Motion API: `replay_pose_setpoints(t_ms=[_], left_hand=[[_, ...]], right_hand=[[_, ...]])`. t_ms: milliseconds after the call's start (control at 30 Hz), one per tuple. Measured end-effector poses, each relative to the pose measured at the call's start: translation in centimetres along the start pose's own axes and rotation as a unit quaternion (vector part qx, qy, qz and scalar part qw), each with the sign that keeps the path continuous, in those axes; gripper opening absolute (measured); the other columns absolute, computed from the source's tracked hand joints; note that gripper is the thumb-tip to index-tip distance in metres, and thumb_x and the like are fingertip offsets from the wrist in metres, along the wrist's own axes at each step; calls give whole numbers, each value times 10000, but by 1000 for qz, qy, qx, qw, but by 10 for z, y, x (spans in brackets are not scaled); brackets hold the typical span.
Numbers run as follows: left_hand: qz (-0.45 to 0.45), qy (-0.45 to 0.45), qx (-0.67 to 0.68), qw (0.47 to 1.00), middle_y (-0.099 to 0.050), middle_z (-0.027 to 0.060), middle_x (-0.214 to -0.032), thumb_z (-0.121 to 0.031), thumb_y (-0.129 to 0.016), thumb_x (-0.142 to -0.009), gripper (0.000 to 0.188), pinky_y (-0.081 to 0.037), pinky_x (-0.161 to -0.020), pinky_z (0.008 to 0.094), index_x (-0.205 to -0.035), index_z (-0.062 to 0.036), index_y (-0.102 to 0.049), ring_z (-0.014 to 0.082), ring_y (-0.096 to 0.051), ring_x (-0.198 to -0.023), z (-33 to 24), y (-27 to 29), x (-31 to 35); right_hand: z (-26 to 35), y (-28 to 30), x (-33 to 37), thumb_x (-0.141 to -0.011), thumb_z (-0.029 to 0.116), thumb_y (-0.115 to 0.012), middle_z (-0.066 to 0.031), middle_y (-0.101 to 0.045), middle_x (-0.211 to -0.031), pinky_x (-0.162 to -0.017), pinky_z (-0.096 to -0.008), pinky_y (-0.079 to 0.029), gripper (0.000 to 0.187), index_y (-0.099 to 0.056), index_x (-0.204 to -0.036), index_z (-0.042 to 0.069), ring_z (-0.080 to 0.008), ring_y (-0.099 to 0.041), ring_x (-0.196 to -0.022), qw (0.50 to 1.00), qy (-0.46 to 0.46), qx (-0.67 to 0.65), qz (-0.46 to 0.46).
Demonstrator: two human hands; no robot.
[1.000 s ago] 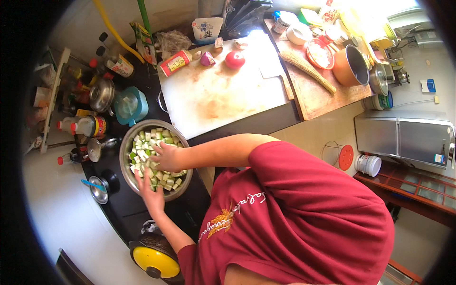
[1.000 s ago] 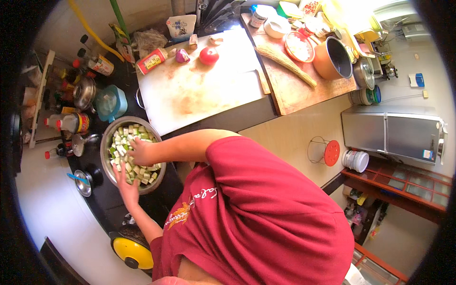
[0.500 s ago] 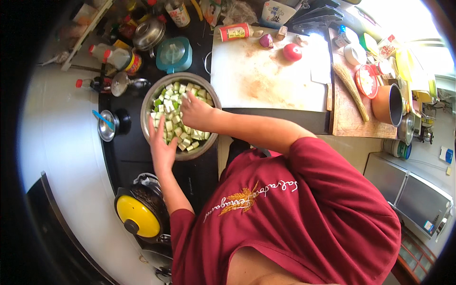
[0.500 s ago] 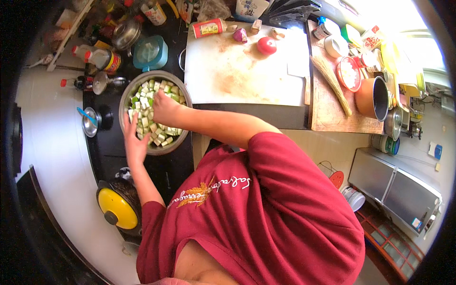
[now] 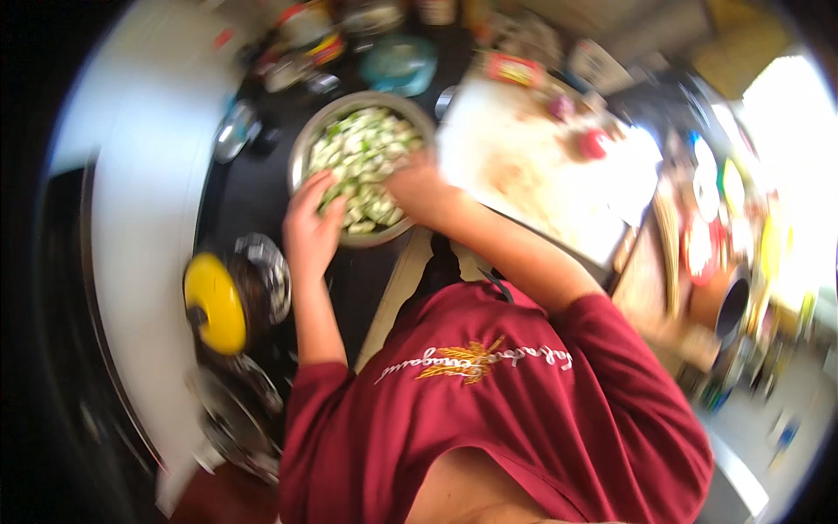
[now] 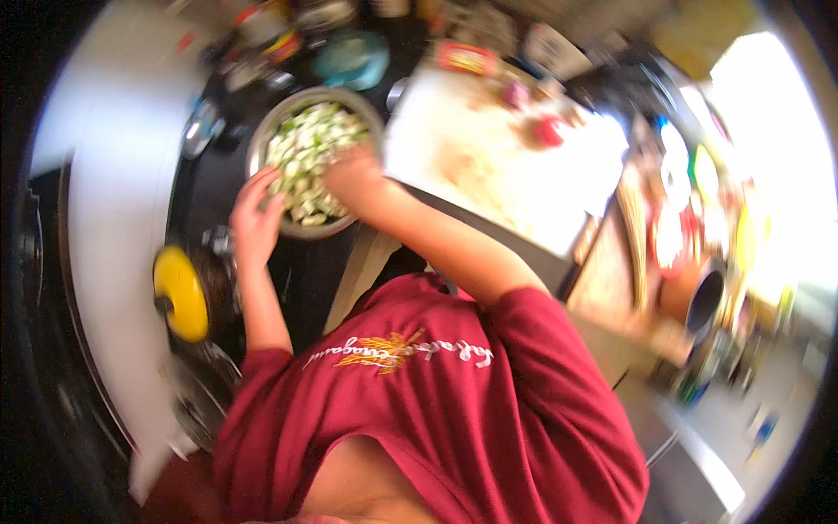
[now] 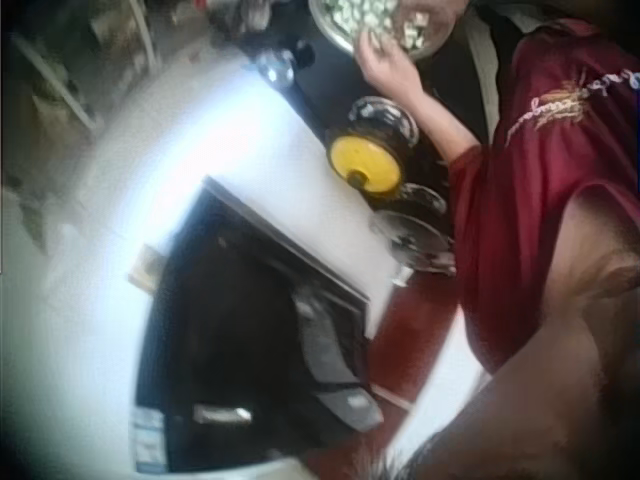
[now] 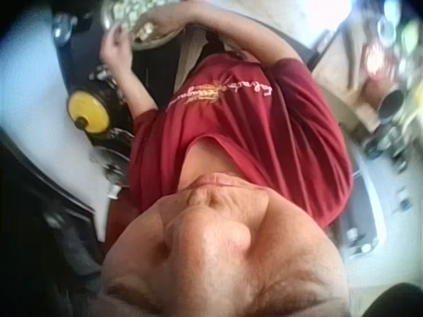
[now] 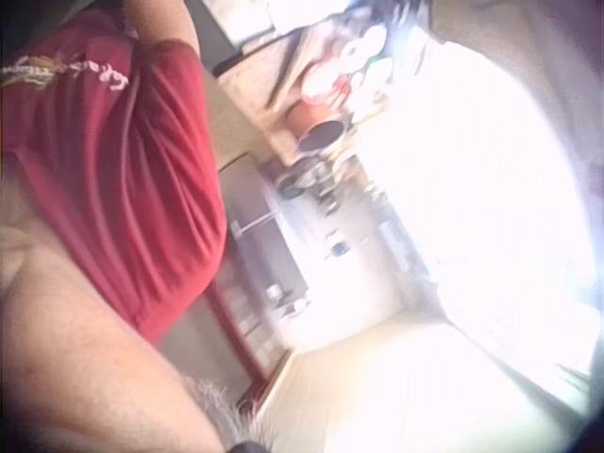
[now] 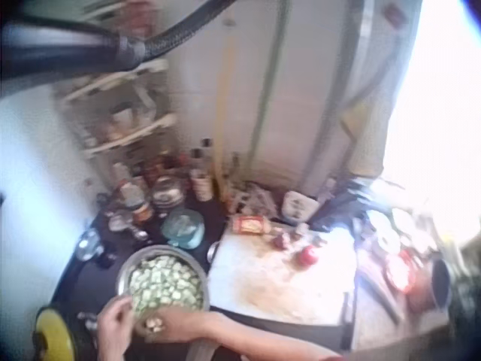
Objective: The person cuts vegetables into small cubes on a white cutting board using a large knife and places the pieces into a bowl filled with water.
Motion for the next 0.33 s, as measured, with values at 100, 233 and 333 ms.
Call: replay_pose_setpoints(t_ms=[100, 233, 333], left_hand=[[21, 4, -5, 1000, -642, 130, -1148, -67, -625, -859, 290, -493, -836, 287, -1145, -20, -621, 154, -621, -1009, -36, -27, 16], [32, 181, 60, 981, -694, 88, -980, -80, -648, -849, 267, -513, -758, 270, -1108, -18, -635, 135, -656, -846, -23, -63, 90], [5, 169, 89, 982, -698, 94, -973, -81, -634, -869, 227, -516, -776, 278, -1092, -45, -653, 134, -659, -848, -47, -86, 136]], right_hand=[[-31, 21, 49, -802, 186, -658, -171, -574, -1213, -902, -413, -466, 428, -570, -1202, 64, -350, -565, -1090, 991, -16, 38, -124], [-42, -15, 101, -797, 162, -677, -175, -595, -1177, -907, -395, -473, 390, -596, -1160, 46, -343, -577, -1081, 997, -40, -38, -56], [-57, -54, 140, -791, 245, -713, -188, -595, -1206, -950, -365, -461, 468, -595, -1210, 75, -295, -581, -1119, 987, -118, -41, 98]])
Point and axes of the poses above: each hand's wrist, its own x-axis away from the middle knuckle, its own y-axis out of the back of the hand, z = x × y, the point moved 8 cm from there along -x, towards the middle knuckle
